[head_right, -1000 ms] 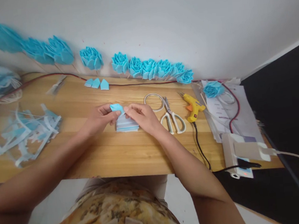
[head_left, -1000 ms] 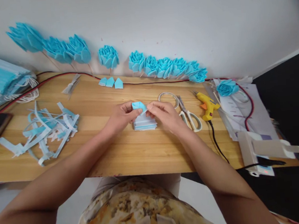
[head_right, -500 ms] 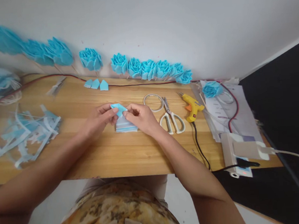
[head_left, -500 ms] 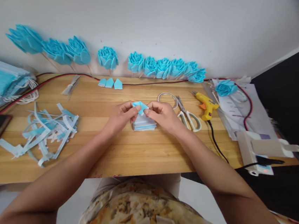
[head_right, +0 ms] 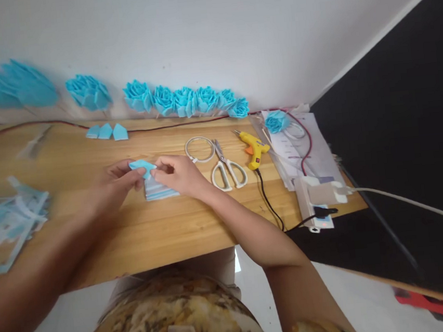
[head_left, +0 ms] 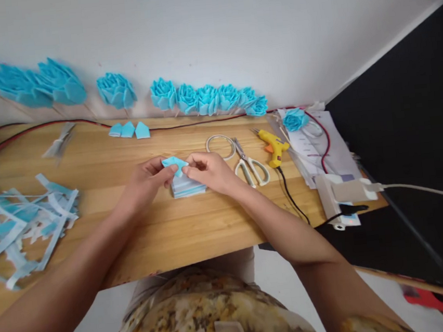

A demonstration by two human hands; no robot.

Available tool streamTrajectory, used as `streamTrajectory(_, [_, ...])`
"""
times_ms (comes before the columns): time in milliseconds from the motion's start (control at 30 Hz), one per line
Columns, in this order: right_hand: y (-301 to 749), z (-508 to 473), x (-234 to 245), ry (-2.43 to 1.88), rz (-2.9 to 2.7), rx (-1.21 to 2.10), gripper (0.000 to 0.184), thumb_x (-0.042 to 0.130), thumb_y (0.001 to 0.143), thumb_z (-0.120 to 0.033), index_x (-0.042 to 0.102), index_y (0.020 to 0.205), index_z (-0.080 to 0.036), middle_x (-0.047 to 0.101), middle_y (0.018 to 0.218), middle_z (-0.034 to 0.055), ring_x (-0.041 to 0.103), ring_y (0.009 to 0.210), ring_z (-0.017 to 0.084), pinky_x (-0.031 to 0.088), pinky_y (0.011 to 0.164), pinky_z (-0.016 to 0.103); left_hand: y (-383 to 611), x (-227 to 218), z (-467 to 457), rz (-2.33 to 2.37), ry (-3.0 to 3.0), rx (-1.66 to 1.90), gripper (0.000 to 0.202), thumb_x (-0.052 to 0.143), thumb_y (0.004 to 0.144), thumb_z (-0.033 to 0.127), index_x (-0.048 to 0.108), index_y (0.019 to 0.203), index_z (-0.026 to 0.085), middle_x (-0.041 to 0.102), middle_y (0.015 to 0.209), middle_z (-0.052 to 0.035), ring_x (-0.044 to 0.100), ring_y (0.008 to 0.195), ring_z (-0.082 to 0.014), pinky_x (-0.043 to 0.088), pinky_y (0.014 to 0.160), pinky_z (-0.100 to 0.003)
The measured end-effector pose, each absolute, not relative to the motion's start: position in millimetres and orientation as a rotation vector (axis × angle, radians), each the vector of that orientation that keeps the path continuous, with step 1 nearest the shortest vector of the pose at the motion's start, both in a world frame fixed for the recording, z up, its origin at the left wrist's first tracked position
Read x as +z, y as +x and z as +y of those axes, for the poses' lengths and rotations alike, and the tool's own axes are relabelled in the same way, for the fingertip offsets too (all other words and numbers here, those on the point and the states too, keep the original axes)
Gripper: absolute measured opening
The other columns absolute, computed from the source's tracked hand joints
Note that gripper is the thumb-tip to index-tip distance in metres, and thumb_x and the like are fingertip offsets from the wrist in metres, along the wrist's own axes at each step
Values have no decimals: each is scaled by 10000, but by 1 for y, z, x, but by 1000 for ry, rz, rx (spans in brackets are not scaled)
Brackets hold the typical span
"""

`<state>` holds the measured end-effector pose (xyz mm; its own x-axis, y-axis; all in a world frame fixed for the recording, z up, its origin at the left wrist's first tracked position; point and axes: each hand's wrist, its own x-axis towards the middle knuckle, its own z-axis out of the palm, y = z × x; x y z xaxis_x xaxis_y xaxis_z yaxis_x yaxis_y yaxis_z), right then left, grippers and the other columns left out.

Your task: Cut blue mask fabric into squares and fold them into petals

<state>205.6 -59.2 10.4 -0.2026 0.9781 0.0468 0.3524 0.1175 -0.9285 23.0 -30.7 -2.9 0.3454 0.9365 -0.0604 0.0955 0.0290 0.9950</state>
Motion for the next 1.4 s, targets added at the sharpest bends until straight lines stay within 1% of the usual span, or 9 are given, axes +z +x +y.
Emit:
streamTrajectory(100, [208,-58,10,-1299,-1683,1095,233,599,818,-375,563,696,-180,453,610,-53,388,579,84,295,553,230,22,-5,-30,1029,1387,875,253,689,771,323,574,583,198,541,556,11,461,547,-120,396,570,-255])
streamTrajectory(167, [215,-56,13,-1289,-1712,1044,230,599,835,-383,624,743,-173,517,638,-41,445,606,91,329,577,230,21,-7,-30,1023,1389,889,246,677,787,327,583,597,202,537,565,10,460,558,-124,389,576,-260])
streamTrajectory(233, [227,-52,19,-1286,-1698,919,220,589,852,-374,677,828,-173,626,750,-12,535,691,109,395,656,239,21,-8,-30,1017,1386,911,245,670,799,327,584,606,203,530,567,11,455,566,-126,382,585,-262])
streamTrajectory(333, [252,-45,30,-1331,-1557,734,245,560,869,-375,692,933,-179,673,825,7,594,753,133,450,719,260,22,-7,-30,1038,1374,934,235,672,789,327,583,613,199,521,565,14,442,567,-125,367,586,-261])
streamTrajectory(600, [292,-47,32,-1624,-1840,364,199,584,865,-264,722,985,-188,738,868,29,633,746,171,431,704,290,26,2,-32,1057,1374,944,267,656,764,324,544,558,196,508,547,12,439,562,-123,365,583,-259])
streamTrajectory(733, [287,-53,18,-1764,-2061,212,189,548,883,-192,715,971,-184,742,967,65,648,849,210,417,737,302,27,3,-32,1072,1389,937,265,658,752,323,552,545,197,513,538,8,434,547,-123,367,565,-257])
streamTrajectory(1000, [265,-56,5,-1876,-2342,-92,178,519,939,-225,675,1009,-175,701,1033,110,627,919,252,364,703,320,27,0,-31,1052,1368,965,251,667,742,297,546,547,195,527,525,15,442,528,-110,360,558,-251])
streamTrajectory(1200, [257,-55,1,-1925,-2398,-179,232,459,965,-223,661,1061,-158,691,1018,122,605,916,264,370,736,349,26,-3,-29,1067,1378,959,260,667,737,320,531,553,196,517,524,20,437,525,-110,349,555,-253])
streamTrajectory(1400, [252,-53,-5,-1980,-2351,-193,264,421,961,-199,679,992,-151,694,1012,137,595,950,279,368,723,353,26,-1,-30,1057,1358,941,277,673,723,353,512,567,191,504,515,30,438,523,-103,342,562,-247])
